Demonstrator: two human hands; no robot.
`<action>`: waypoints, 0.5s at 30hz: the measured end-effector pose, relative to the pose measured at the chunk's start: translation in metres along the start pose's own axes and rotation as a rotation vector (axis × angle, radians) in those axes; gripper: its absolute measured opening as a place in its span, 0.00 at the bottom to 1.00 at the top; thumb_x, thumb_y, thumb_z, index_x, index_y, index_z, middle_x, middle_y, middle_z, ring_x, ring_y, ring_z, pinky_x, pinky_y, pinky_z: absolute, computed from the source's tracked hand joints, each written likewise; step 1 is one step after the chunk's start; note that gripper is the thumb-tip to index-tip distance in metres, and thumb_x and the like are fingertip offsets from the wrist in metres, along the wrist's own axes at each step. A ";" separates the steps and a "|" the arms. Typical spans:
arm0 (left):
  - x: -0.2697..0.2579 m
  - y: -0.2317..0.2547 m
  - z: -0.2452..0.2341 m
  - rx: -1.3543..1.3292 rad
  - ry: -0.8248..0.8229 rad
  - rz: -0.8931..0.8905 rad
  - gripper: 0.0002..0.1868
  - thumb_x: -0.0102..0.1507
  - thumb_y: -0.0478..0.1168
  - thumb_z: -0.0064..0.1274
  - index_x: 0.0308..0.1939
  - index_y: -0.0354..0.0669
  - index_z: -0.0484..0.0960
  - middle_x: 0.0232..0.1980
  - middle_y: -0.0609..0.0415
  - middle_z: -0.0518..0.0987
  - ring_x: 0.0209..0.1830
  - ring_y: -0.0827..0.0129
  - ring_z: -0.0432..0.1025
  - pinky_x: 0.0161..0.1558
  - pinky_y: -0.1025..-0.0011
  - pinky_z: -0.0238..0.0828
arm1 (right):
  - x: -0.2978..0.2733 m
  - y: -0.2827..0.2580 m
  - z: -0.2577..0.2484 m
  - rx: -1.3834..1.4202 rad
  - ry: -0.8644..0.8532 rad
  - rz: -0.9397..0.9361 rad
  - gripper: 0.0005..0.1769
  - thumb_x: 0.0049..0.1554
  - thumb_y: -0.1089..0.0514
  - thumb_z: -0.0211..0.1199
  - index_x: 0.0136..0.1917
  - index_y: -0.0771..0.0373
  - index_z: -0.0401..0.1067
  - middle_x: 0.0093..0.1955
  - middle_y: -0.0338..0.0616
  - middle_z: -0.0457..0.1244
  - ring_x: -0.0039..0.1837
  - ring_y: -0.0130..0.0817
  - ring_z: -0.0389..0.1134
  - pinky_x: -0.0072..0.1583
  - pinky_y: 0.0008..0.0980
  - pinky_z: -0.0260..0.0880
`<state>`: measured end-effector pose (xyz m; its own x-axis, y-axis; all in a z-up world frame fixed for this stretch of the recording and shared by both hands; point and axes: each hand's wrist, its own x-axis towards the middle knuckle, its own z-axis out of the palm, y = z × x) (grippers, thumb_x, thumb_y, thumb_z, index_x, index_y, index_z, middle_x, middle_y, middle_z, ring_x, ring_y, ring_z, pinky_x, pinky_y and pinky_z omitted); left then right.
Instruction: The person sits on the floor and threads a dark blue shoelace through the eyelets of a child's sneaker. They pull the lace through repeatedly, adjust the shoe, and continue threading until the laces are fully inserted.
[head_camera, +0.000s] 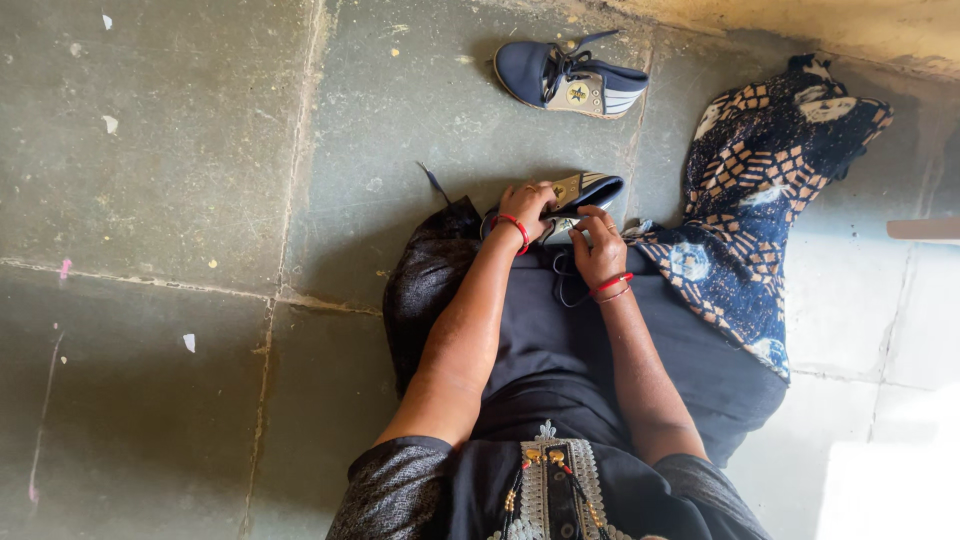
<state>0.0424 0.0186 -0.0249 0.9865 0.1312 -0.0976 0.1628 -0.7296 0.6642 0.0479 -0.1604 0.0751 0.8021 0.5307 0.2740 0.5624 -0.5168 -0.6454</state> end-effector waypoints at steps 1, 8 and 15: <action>0.002 -0.002 0.000 -0.048 0.013 -0.025 0.19 0.51 0.41 0.69 0.44 0.52 0.83 0.55 0.57 0.82 0.59 0.57 0.74 0.59 0.54 0.66 | 0.000 0.003 0.000 0.017 0.000 -0.013 0.08 0.55 0.68 0.68 0.46 0.66 0.71 0.60 0.51 0.68 0.58 0.50 0.71 0.57 0.41 0.72; 0.002 0.000 -0.002 -0.248 0.097 0.025 0.19 0.55 0.50 0.67 0.46 0.49 0.84 0.50 0.53 0.84 0.52 0.56 0.76 0.56 0.59 0.70 | -0.008 0.016 0.004 0.136 0.036 0.001 0.07 0.54 0.70 0.69 0.45 0.66 0.72 0.54 0.50 0.67 0.56 0.46 0.71 0.58 0.38 0.71; 0.006 0.009 0.009 0.017 0.246 0.178 0.11 0.58 0.46 0.61 0.38 0.45 0.84 0.48 0.52 0.84 0.51 0.56 0.77 0.55 0.54 0.70 | -0.014 0.027 0.014 0.158 0.067 0.007 0.08 0.53 0.70 0.69 0.44 0.65 0.72 0.54 0.50 0.68 0.55 0.45 0.71 0.57 0.37 0.72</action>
<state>0.0504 0.0069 -0.0265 0.9665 0.1575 0.2028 -0.0098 -0.7665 0.6422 0.0489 -0.1727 0.0435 0.8206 0.4783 0.3128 0.5222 -0.4053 -0.7504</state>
